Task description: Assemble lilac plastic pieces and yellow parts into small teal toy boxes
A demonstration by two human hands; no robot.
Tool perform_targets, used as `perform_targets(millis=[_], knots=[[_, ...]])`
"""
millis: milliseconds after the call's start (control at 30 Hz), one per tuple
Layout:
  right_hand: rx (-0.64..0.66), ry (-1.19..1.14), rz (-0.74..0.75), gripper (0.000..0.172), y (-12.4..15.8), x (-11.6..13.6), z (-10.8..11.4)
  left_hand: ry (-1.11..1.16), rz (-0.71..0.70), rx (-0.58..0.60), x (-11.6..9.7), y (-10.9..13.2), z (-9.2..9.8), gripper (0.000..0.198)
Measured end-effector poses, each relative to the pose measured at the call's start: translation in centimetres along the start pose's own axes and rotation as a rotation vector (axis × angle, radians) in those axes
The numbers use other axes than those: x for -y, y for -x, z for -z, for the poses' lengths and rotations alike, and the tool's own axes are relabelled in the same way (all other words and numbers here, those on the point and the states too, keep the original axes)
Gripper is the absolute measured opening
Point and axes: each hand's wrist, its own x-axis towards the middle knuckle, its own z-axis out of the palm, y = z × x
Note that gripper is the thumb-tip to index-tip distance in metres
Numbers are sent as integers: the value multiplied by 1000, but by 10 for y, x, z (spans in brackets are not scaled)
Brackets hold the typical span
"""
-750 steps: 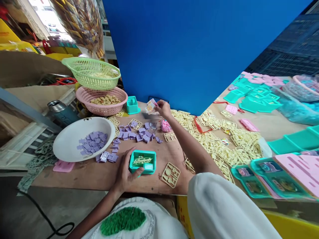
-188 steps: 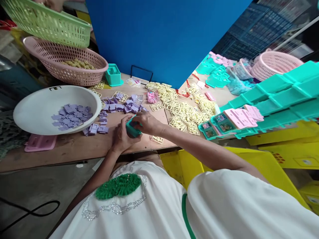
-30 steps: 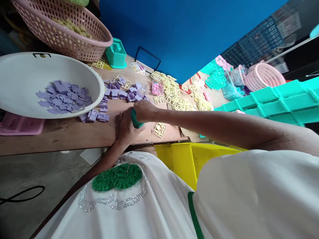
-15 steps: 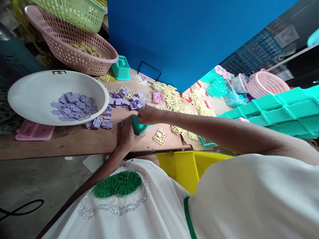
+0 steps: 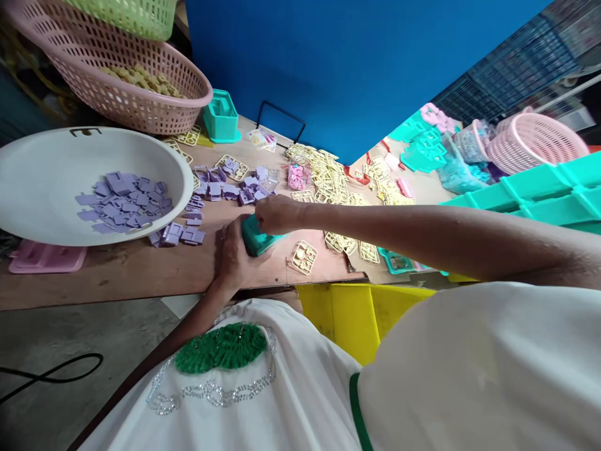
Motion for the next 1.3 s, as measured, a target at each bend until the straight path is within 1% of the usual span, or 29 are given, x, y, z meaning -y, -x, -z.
perform_targets(millis=[200, 300, 400, 533, 633, 700, 767, 900, 1033, 1167, 1300], knots=[[-2, 20, -7, 35, 0, 18, 4, -9, -30, 8, 4, 2, -2, 85], [11, 22, -4, 36, -3, 20, 5, -16, -34, -4, 2, 1, -1, 82], [7, 4, -13, 32, -7, 13, 3, -19, -14, 1, -2, -1, 1, 81], [-1, -151, -22, 26, -8, -5, -4, 5, 82, 52, -8, -3, 4, 85], [-28, -229, -98, 24, -6, -15, -7, 52, 85, 67, -10, -4, 5, 87], [-66, -249, -119, 23, -3, -18, -8, 71, 79, 75, -10, -4, 4, 88], [-75, -295, -96, 22, -1, -20, -8, 74, 78, 79, -9, -4, 4, 88], [-28, -382, -42, 23, -3, -23, -9, 73, 92, 84, -9, -3, 3, 86], [-13, -422, 13, 24, -8, -30, -12, 87, 99, 96, -9, -3, 2, 86], [24, -442, 28, 25, -10, -32, -11, 86, 81, 58, -9, -2, 1, 82], [28, -381, 44, 23, -9, -27, -6, 54, 82, 32, -10, -2, -1, 82]])
